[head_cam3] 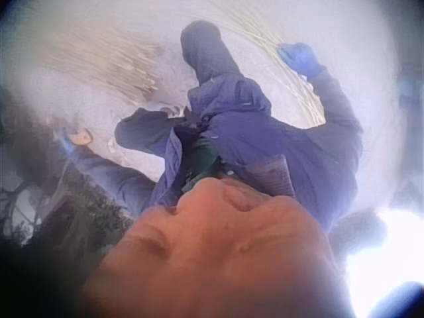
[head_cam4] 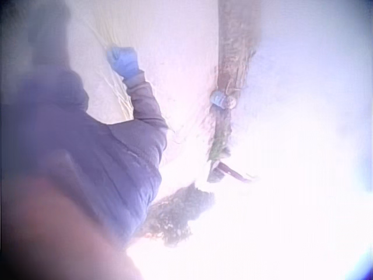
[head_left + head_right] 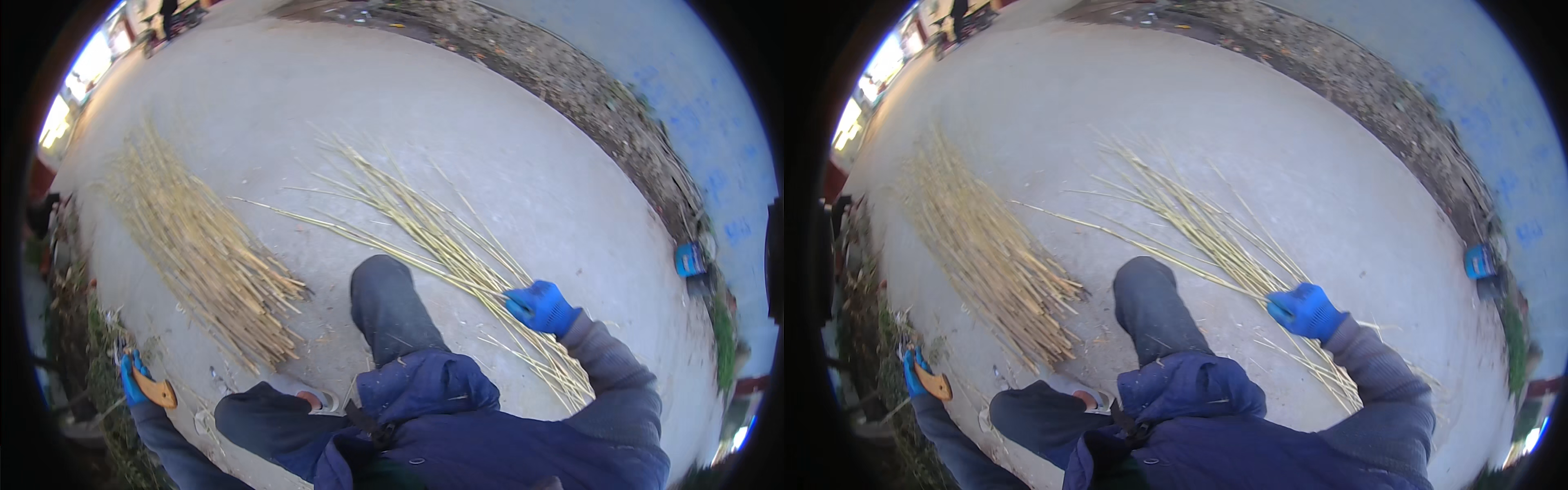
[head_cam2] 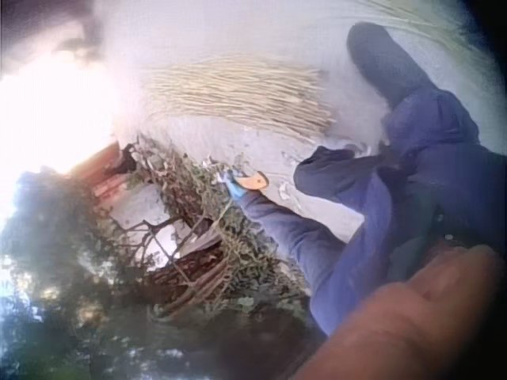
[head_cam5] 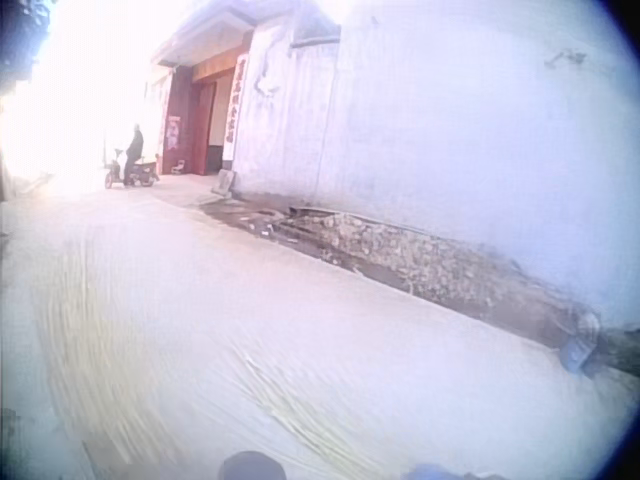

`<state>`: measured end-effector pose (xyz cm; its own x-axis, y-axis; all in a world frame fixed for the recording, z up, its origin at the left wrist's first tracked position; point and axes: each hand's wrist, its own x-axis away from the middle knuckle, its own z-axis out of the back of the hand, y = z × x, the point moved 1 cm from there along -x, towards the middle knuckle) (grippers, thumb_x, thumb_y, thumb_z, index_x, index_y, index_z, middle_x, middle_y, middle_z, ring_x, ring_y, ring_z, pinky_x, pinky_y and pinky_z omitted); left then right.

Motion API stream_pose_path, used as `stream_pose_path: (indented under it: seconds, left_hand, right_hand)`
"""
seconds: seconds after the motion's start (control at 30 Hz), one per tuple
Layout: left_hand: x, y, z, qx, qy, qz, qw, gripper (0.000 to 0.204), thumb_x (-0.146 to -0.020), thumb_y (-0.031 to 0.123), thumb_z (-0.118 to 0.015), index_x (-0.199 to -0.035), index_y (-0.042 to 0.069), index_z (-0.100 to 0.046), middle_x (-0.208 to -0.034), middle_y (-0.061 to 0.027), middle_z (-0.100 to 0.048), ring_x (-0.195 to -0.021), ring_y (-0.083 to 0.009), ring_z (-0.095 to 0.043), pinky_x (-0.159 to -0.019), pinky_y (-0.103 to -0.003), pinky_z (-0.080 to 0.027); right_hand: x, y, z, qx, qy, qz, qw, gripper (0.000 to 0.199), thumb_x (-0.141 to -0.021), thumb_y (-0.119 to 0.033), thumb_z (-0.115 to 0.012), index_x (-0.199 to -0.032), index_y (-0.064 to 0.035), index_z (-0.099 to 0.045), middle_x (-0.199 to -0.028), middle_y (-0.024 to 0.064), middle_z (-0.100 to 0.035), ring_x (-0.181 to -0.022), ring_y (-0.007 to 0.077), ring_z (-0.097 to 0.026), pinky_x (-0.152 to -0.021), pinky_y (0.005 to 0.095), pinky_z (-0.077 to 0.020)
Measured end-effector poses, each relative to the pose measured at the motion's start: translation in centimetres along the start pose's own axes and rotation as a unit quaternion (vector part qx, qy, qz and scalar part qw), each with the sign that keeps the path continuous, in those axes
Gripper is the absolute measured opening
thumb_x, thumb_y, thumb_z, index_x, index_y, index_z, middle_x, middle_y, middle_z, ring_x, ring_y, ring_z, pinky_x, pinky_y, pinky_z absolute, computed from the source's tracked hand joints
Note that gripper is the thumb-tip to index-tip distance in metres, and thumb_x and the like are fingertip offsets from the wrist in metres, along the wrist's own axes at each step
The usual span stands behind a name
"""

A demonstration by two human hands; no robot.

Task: The person sits on the ground and uses a handheld tool to strip the outer layer from long bamboo sticks. They pick up each stick, scrape it lengthwise, and place the processed sticks into a separate pile on the ground.

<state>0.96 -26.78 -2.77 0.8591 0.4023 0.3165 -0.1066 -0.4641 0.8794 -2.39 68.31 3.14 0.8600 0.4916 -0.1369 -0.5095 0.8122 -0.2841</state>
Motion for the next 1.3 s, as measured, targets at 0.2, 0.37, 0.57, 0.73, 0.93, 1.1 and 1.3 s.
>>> stream_pose_path:
  seconds: [0.2,0.37,0.57,0.73,0.93,1.1,1.3]
  left_hand:
    - [-0.5,-10.8,-13.3,-0.275,0.015,0.050,0.960,0.080,-0.093,0.058,-0.047,-0.155,0.014,-0.022,-0.160,-0.0120,-0.020,-0.146,-0.0300,-0.020,-0.117,-0.046,-0.017]
    - [4.6,-14.4,-23.5,-0.516,-0.276,-0.191,0.788,0.099,-0.078,0.048,-0.051,-0.153,0.004,-0.004,-0.154,-0.0208,-0.017,-0.142,-0.0323,-0.021,-0.117,-0.046,-0.016]
    - [7.4,-15.9,-31.5,-0.538,-0.263,-0.155,0.786,0.095,-0.080,0.050,-0.051,-0.152,0.006,-0.009,-0.154,-0.0185,-0.020,-0.142,-0.0313,-0.022,-0.117,-0.045,-0.017]
    - [6.9,-16.8,-34.3,-0.535,-0.239,-0.113,0.802,0.091,-0.082,0.052,-0.051,-0.152,0.008,-0.013,-0.154,-0.0167,-0.023,-0.142,-0.0305,-0.023,-0.116,-0.045,-0.017]
    - [7.2,-18.4,-35.9,-0.542,-0.226,-0.064,0.807,0.087,-0.085,0.054,-0.051,-0.152,0.010,-0.018,-0.154,-0.0144,-0.026,-0.142,-0.0295,-0.025,-0.116,-0.045,-0.017]
    - [7.4,-19.3,-36.8,-0.535,-0.220,-0.035,0.815,0.084,-0.087,0.055,-0.052,-0.152,0.011,-0.022,-0.154,-0.0126,-0.029,-0.142,-0.0287,-0.026,-0.116,-0.045,-0.018]
    - [6.1,-18.9,-34.0,-0.507,-0.187,0.013,0.841,0.081,-0.089,0.057,-0.052,-0.152,0.013,-0.027,-0.154,-0.0104,-0.032,-0.142,-0.0277,-0.027,-0.116,-0.044,-0.018]
  right_hand:
    - [1.7,8.4,-8.8,0.070,0.027,-0.050,0.996,0.022,-0.091,-0.028,-0.056,-0.076,-0.0114,-0.056,-0.059,0.0088,-0.057,-0.055,0.0308,-0.058,-0.056,0.0436,-0.0456]
    - [6.1,13.1,-15.7,0.112,0.032,-0.172,0.978,0.022,-0.090,-0.032,-0.055,-0.078,-0.0142,-0.060,-0.065,0.0085,-0.063,-0.060,0.0292,-0.062,-0.057,0.0444,-0.0441]
    - [12.1,14.6,-20.0,0.103,-0.107,-0.366,0.919,0.021,-0.089,-0.029,-0.052,-0.084,-0.0186,-0.070,-0.083,0.0067,-0.073,-0.078,0.0248,-0.070,-0.063,0.0436,-0.0455]
    - [18.5,18.0,-17.4,0.157,-0.126,-0.445,0.872,0.020,-0.087,-0.021,-0.053,-0.084,-0.0191,-0.073,-0.085,0.0063,-0.074,-0.081,0.0239,-0.071,-0.066,0.0434,-0.0494]
    - [28.2,22.0,-9.6,0.230,-0.176,-0.554,0.781,0.017,-0.087,-0.022,-0.055,-0.090,-0.0174,-0.071,-0.086,0.0067,-0.073,-0.083,0.0246,-0.071,-0.069,0.0427,-0.0486]
    - [30.6,21.7,-7.6,0.255,-0.231,-0.581,0.738,0.018,-0.089,-0.021,-0.055,-0.097,-0.0214,-0.072,-0.094,0.0032,-0.074,-0.090,0.0212,-0.071,-0.076,0.0432,-0.0454]
    - [30.6,20.3,-9.0,0.261,-0.251,-0.545,0.756,0.017,-0.088,-0.020,-0.054,-0.091,-0.0198,-0.070,-0.087,0.0037,-0.074,-0.084,0.0218,-0.071,-0.073,0.0424,-0.0444]
